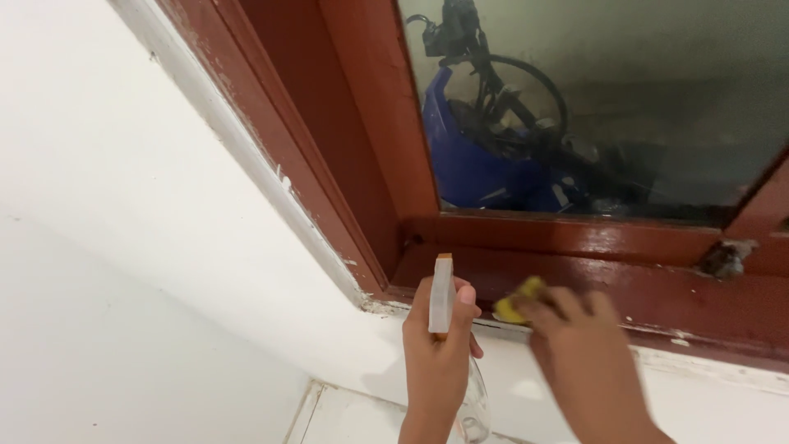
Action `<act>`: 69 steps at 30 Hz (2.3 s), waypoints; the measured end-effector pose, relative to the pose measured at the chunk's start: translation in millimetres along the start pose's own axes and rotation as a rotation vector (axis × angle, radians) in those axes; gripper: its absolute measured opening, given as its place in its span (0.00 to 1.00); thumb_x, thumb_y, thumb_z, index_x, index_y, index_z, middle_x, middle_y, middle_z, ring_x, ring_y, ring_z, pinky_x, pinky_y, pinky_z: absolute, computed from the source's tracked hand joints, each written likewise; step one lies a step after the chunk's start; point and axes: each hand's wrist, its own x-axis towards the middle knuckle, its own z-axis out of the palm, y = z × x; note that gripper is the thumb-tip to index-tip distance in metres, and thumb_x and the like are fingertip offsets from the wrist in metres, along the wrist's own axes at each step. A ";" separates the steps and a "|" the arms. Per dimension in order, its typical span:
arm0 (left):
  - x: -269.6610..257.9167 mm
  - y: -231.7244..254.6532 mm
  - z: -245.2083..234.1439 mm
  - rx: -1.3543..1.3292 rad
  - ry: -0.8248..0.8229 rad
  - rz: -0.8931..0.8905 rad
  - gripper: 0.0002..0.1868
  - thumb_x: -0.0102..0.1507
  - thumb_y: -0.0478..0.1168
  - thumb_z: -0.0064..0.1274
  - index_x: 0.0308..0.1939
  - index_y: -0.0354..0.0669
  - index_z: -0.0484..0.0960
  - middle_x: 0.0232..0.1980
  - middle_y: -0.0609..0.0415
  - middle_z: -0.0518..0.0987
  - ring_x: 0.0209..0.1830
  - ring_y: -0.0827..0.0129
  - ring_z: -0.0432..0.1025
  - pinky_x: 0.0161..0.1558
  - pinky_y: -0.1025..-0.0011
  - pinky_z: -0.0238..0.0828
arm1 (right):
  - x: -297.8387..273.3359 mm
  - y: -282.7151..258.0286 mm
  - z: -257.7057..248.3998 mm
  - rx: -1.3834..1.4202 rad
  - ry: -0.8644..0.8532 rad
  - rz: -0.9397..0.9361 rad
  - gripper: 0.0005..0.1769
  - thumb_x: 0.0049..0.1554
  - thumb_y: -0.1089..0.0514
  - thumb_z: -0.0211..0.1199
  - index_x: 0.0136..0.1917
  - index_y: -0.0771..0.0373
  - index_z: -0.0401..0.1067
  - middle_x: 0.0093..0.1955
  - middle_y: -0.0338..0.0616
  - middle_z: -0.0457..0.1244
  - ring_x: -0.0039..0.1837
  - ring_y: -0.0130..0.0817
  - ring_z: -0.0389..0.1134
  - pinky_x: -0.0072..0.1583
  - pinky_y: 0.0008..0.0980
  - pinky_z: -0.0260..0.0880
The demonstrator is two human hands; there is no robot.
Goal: The person cleans a wooden window frame by wiping the edges and corners with a cloth while holding a spray bottle.
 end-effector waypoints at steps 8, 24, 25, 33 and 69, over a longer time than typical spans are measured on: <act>-8.1 0.0 18.4 -0.039 -0.065 -0.008 0.17 0.66 0.52 0.51 0.42 0.40 0.79 0.27 0.58 0.73 0.20 0.78 0.67 0.21 0.76 0.69 | 27.9 13.8 -14.4 -0.031 0.008 -0.014 0.26 0.51 0.62 0.65 0.64 0.53 0.76 0.57 0.37 0.67 0.54 0.40 0.63 0.57 0.38 0.68; -10.9 -4.1 30.4 -0.011 -0.123 -0.065 0.18 0.65 0.54 0.52 0.40 0.42 0.79 0.28 0.59 0.74 0.19 0.78 0.67 0.21 0.76 0.69 | 27.8 43.8 -16.9 0.043 0.171 -0.020 0.21 0.48 0.62 0.67 0.57 0.57 0.79 0.59 0.41 0.69 0.58 0.44 0.65 0.62 0.42 0.67; -10.1 -4.1 31.4 -0.006 -0.129 -0.067 0.19 0.65 0.54 0.52 0.39 0.41 0.79 0.27 0.59 0.74 0.19 0.78 0.67 0.21 0.76 0.69 | 20.8 53.4 -21.7 -0.013 0.196 0.049 0.22 0.48 0.61 0.67 0.58 0.57 0.79 0.59 0.43 0.69 0.58 0.44 0.65 0.61 0.43 0.67; -8.4 -13.3 36.7 -0.026 -0.155 -0.089 0.18 0.64 0.54 0.53 0.40 0.42 0.79 0.27 0.59 0.75 0.18 0.78 0.67 0.20 0.77 0.69 | -23.4 62.0 -36.5 -0.144 0.063 0.322 0.27 0.52 0.55 0.70 0.66 0.53 0.77 0.59 0.40 0.68 0.56 0.40 0.64 0.61 0.38 0.68; 17.1 -22.5 27.5 -0.190 0.070 -0.144 0.26 0.65 0.54 0.48 0.57 0.38 0.78 0.30 0.51 0.77 0.18 0.74 0.68 0.20 0.72 0.69 | 106.3 0.7 -9.0 -0.430 0.033 -0.918 0.07 0.49 0.56 0.65 0.40 0.57 0.80 0.63 0.35 0.60 0.67 0.36 0.57 0.61 0.35 0.58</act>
